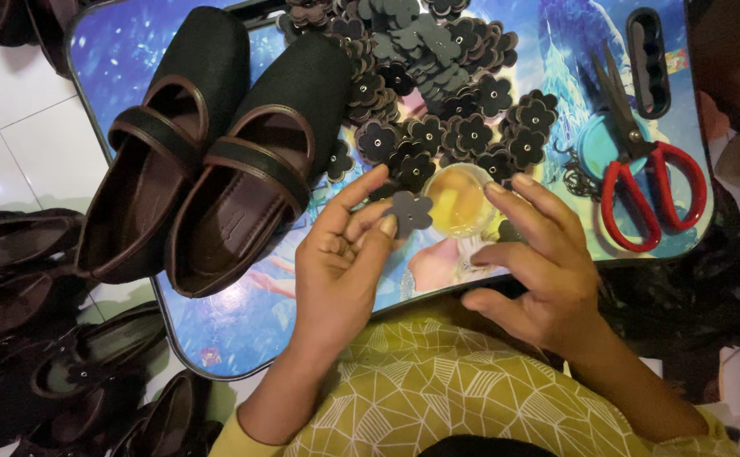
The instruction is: The person sits on the floor and attaches black flower-shaped decorations to the straps of black Mary Jane shoes. They pick a flower piece, press it onto the shoe strap, occasionally dip pieces in a small container of glue, trim with scissors, and set finished shoes aside with many completed pairs around them.
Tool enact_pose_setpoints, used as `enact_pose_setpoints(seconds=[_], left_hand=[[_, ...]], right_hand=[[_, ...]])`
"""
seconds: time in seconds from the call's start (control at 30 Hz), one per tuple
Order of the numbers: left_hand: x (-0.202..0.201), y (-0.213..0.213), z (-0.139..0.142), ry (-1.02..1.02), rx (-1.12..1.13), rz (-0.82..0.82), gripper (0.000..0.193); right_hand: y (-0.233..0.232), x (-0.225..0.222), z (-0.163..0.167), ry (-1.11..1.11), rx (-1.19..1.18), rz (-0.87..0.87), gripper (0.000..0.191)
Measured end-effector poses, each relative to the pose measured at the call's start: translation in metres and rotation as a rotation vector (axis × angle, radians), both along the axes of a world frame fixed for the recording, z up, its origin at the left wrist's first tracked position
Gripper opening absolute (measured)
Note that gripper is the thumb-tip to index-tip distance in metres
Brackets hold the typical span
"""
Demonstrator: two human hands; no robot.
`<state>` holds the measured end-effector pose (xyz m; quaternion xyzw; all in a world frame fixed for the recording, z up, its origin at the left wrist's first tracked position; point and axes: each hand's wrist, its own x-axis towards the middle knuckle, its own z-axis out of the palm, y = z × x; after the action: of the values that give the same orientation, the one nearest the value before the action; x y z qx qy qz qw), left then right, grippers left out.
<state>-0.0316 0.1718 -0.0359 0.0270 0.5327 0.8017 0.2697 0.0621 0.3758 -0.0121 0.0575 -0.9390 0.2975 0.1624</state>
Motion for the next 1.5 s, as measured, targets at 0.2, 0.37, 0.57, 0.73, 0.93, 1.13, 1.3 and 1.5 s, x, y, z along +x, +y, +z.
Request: enact_pose_setpoints(seconds=[0.2, 0.37, 0.57, 0.73, 0.93, 1.13, 1.3, 1.5], left_hand=[[0.006, 0.004, 0.011, -0.047, 0.028, -0.039, 0.052], [0.01, 0.005, 0.017, -0.068, 0.098, -0.061, 0.054], [0.01, 0.005, 0.019, -0.058, 0.051, -0.078, 0.062], [0.008, 0.003, 0.018, -0.072, 0.013, -0.075, 0.066], [0.01, 0.001, 0.015, -0.052, -0.008, -0.139, 0.072], [0.007, -0.001, 0.014, -0.075, 0.024, -0.108, 0.075], [0.007, -0.002, 0.014, -0.084, 0.0, -0.12, 0.074], [0.005, -0.002, 0.012, -0.074, 0.009, -0.106, 0.075]], right_hand=[[-0.013, 0.0, 0.018, -0.033, -0.275, -0.027, 0.023], [-0.024, -0.01, 0.016, 0.024, -0.148, -0.048, 0.029], [-0.026, -0.013, 0.009, 0.077, 0.006, -0.017, 0.036], [-0.018, -0.009, 0.009, 0.109, 0.122, 0.043, 0.041], [-0.018, -0.009, 0.006, 0.11, 0.146, -0.016, 0.042], [-0.017, -0.011, 0.007, 0.126, 0.162, 0.088, 0.041], [-0.018, -0.011, 0.006, 0.11, 0.143, 0.051, 0.042], [-0.014, -0.007, 0.007, 0.113, 0.127, 0.118, 0.044]])
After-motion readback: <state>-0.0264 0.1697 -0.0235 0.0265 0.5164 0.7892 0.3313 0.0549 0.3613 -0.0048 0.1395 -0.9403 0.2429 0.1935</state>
